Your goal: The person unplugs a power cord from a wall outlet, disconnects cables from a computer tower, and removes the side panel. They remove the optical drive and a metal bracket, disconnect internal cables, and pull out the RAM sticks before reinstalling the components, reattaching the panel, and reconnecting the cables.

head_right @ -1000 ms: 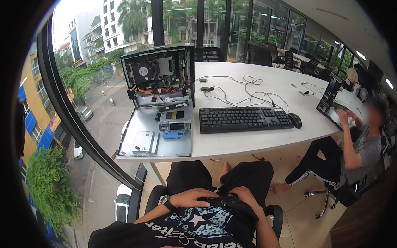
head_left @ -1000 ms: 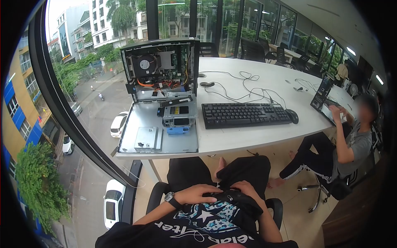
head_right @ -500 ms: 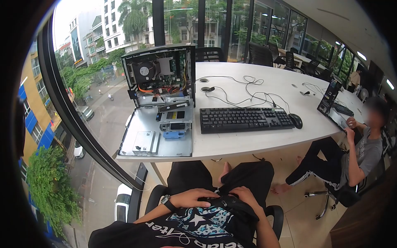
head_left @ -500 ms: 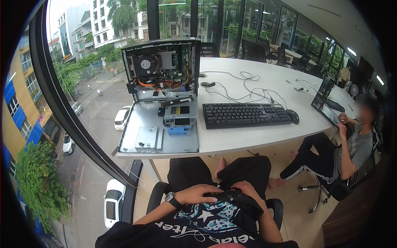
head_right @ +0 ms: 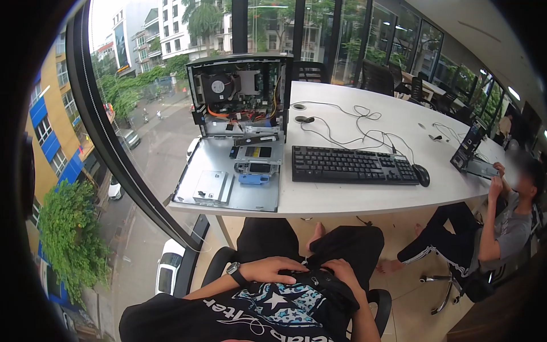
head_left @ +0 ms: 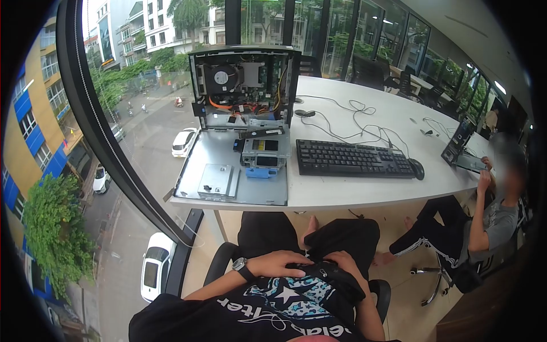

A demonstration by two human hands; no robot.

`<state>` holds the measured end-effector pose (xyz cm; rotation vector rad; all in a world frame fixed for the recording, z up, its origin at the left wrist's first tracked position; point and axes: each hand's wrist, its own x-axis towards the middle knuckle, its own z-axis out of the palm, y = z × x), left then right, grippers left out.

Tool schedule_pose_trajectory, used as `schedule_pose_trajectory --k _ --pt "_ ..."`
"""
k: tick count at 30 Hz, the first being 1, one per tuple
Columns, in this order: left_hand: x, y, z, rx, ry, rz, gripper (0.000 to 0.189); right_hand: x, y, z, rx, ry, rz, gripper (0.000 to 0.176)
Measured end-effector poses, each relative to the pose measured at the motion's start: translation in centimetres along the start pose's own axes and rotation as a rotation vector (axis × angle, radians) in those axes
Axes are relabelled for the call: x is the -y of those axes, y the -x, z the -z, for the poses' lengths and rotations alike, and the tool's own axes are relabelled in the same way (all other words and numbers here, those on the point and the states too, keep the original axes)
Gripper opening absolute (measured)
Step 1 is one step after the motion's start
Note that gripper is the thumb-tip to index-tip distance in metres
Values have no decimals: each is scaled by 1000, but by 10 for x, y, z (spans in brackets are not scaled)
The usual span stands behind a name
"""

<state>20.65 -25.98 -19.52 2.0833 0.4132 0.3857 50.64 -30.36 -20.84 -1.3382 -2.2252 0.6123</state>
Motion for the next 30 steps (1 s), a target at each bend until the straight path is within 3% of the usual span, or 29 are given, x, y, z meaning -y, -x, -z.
schedule_pose_trajectory --k 27,30 --pt "-1 2 -1 -5 -1 -4 60 0 -2 -2 -11 16 -19 25" --pt "3 3 0 -17 -23 -26 60 -25 -2 -16 -1 11 32 26"
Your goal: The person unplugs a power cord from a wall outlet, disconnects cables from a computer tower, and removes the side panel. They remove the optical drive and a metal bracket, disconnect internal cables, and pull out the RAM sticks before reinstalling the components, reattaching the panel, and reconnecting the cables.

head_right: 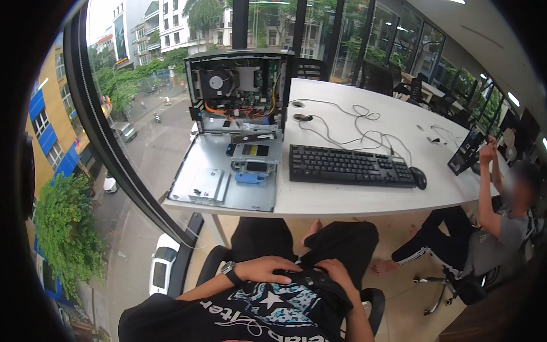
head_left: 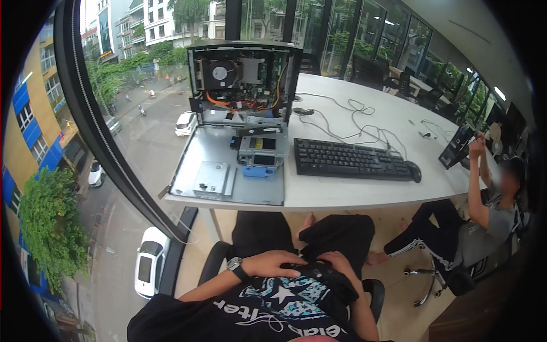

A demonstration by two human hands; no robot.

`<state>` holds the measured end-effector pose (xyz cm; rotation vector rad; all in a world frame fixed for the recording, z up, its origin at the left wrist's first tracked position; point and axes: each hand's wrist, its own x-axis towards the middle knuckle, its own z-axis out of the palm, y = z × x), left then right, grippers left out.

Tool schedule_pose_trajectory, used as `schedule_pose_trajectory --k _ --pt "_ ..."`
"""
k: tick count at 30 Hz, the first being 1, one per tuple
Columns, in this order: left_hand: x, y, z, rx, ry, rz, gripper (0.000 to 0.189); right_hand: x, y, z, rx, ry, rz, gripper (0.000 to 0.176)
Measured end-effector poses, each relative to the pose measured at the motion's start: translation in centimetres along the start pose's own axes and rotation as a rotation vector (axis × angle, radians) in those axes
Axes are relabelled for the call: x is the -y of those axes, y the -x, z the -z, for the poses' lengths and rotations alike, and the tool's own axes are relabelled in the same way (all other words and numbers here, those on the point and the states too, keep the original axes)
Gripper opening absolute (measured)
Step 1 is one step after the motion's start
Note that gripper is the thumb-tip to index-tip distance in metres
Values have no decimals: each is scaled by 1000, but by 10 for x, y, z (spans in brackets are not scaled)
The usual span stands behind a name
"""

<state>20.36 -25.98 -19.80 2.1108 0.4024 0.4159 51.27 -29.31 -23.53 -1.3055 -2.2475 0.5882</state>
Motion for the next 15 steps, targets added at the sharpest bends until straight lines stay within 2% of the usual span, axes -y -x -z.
schedule_pose_trajectory --k 2,4,5,7,8,10,11,13,14,15 --pt "-2 6 -1 -20 3 81 60 2 -10 5 35 12 7 23" --pt "-6 10 -2 -52 25 113 60 14 -18 22 -29 -176 -235 22" --pt "-6 12 -4 -78 75 157 60 3 -24 26 -3 -164 -230 22" --pt "-16 17 -5 -125 147 230 60 -11 -36 18 -122 -797 -454 23" --pt "-19 19 -6 -134 157 242 60 -11 -41 19 -105 -801 -459 23" --pt "-20 22 -6 -176 181 297 60 -2 -55 33 -3 -572 -383 23" --pt "-24 24 -3 -212 194 328 59 16 -69 51 22 -570 -383 23" --pt "-24 27 0 -267 210 346 59 67 -107 101 298 -279 -141 24" --pt "-25 29 6 -301 201 351 59 80 -122 120 321 -284 -144 24" --pt "-35 30 19 -285 183 370 58 91 -139 139 387 -297 -30 26"
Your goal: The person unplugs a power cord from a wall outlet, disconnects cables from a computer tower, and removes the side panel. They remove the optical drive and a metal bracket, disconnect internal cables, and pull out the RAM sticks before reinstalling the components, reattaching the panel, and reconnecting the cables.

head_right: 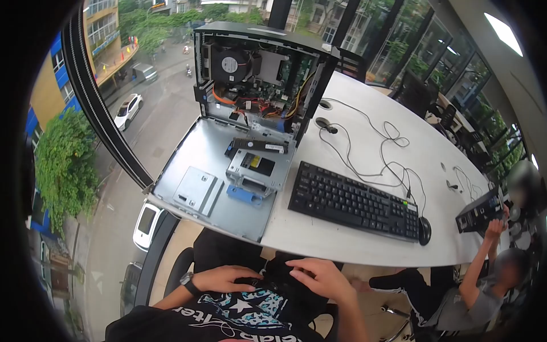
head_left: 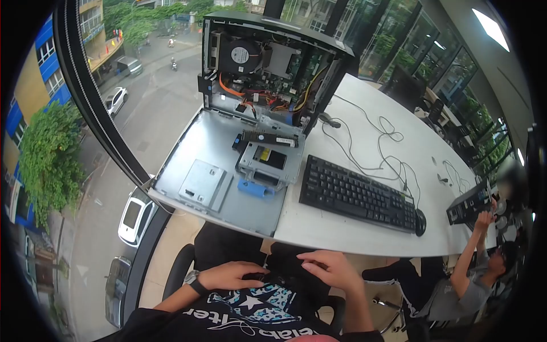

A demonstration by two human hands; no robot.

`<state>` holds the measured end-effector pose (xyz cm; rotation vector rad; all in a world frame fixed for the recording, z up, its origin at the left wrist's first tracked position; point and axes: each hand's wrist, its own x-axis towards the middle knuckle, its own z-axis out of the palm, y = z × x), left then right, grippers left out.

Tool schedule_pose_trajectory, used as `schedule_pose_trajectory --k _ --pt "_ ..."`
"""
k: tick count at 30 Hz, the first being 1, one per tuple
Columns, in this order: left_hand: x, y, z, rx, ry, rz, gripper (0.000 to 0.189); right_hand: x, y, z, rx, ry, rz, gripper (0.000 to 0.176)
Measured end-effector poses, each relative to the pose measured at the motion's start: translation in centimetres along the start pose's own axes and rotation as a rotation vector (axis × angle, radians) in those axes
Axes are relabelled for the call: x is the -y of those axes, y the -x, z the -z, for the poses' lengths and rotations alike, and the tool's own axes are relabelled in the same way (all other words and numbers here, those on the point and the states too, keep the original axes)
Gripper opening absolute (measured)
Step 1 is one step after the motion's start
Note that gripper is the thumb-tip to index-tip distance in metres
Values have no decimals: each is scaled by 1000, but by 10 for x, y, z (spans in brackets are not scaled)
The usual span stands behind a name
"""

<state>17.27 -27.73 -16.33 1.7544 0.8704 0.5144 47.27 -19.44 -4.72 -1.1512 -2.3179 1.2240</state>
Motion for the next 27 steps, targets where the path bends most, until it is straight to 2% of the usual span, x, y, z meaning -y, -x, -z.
schedule_pose_trajectory --k 1,2,3,4,5,7,9,11,12,13,14,15,17,19,20,22,27 --pt "-18 -1 15 -2 2 12 58 17 -11 19 74 4 106 29" --pt "-40 3 34 48 75 17 58 36 -24 37 71 -19 107 29" --pt "-66 10 58 110 143 30 58 55 -35 52 48 86 151 27" --pt "-102 15 85 139 123 -15 55 72 -49 66 17 197 201 25" --pt "-136 17 114 161 98 -66 52 86 -63 77 -1 178 213 25" --pt "-182 19 159 21 -95 -377 48 106 -90 95 27 345 366 24" --pt "-205 12 212 31 -258 -528 43 105 -132 99 -78 500 499 25" --pt "-229 -7 267 -141 -314 -577 39 104 -171 91 -212 661 541 25" --pt "-232 -24 289 -349 -326 -630 40 101 -188 82 -221 651 529 25" --pt "-242 -41 314 -504 -383 -545 37 98 -206 73 -258 754 515 26" --pt "-246 -64 343 -637 -534 -542 37 96 -221 68 -302 867 505 27" --pt "-255 -82 370 -684 -623 -477 37 96 -233 63 -324 876 502 27" --pt "-236 -123 435 -680 -742 -520 45 92 -249 54 -244 1043 523 28" --pt "-229 -146 460 -763 -954 -401 54 87 -253 47 -225 1111 560 26" --pt "-226 -150 465 -760 -950 -412 54 86 -252 44 -193 1162 598 23" --pt "-227 -157 469 -703 -1016 -123 63 90 -244 41 -178 1166 571 20" --pt "-229 -158 471 -573 -948 -43 69 92 -232 41 -142 1268 615 11"
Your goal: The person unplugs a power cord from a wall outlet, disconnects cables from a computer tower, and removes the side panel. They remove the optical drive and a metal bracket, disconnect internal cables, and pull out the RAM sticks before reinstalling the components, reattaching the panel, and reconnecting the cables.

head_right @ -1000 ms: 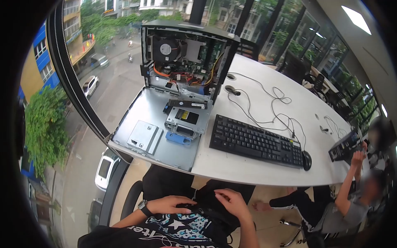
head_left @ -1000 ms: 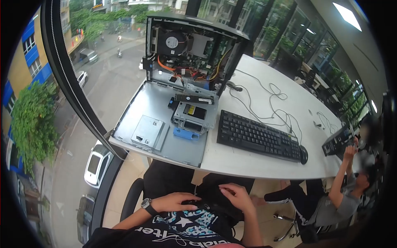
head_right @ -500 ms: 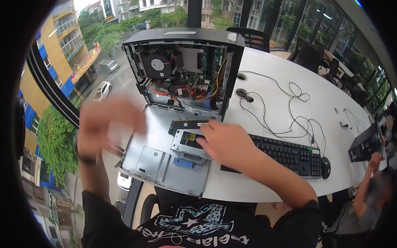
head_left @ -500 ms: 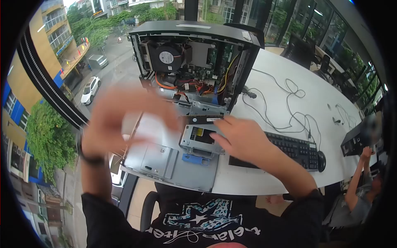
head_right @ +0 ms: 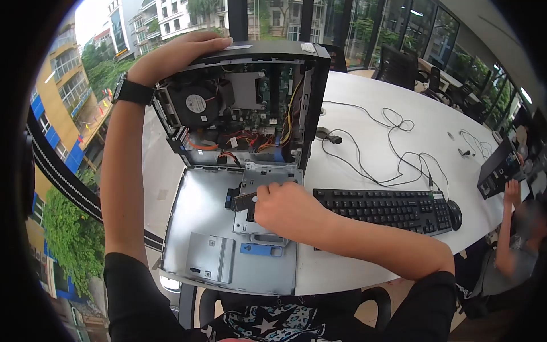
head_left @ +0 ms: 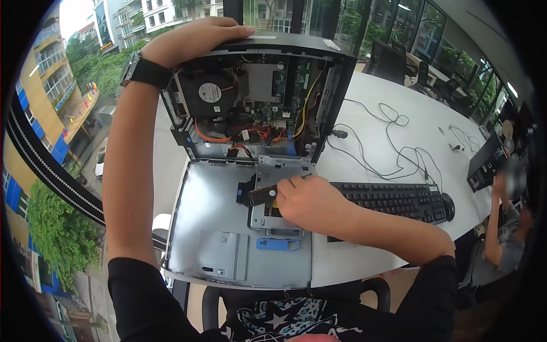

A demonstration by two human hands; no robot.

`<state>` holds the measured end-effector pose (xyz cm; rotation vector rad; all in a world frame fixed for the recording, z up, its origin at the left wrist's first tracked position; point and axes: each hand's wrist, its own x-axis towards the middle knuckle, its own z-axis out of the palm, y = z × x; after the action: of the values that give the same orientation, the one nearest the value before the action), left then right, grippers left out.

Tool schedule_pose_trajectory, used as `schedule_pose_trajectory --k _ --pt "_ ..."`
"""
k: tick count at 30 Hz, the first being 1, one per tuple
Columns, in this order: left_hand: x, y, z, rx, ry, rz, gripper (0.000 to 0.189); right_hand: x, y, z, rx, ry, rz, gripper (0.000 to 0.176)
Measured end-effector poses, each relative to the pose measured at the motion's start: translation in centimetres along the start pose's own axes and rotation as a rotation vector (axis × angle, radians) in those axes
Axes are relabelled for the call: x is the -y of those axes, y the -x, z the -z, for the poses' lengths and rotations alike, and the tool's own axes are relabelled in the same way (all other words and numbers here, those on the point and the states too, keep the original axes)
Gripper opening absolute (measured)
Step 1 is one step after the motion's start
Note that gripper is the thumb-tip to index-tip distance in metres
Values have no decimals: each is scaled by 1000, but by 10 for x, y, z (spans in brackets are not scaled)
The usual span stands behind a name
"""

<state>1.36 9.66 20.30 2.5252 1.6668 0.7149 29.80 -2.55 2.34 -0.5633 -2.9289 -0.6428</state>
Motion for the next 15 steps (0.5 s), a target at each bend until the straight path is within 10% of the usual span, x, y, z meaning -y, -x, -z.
schedule_pose_trajectory --k 6,10,15 --pt "-1 -4 -3 -73 -77 37 69 -14 4 17 -121 -39 30 11" --pt "0 -5 -3 -27 -9 32 70 -53 -24 45 -554 -356 -467 14" --pt "-8 3 -6 -94 30 73 72 -81 -57 39 -622 -552 -806 18"
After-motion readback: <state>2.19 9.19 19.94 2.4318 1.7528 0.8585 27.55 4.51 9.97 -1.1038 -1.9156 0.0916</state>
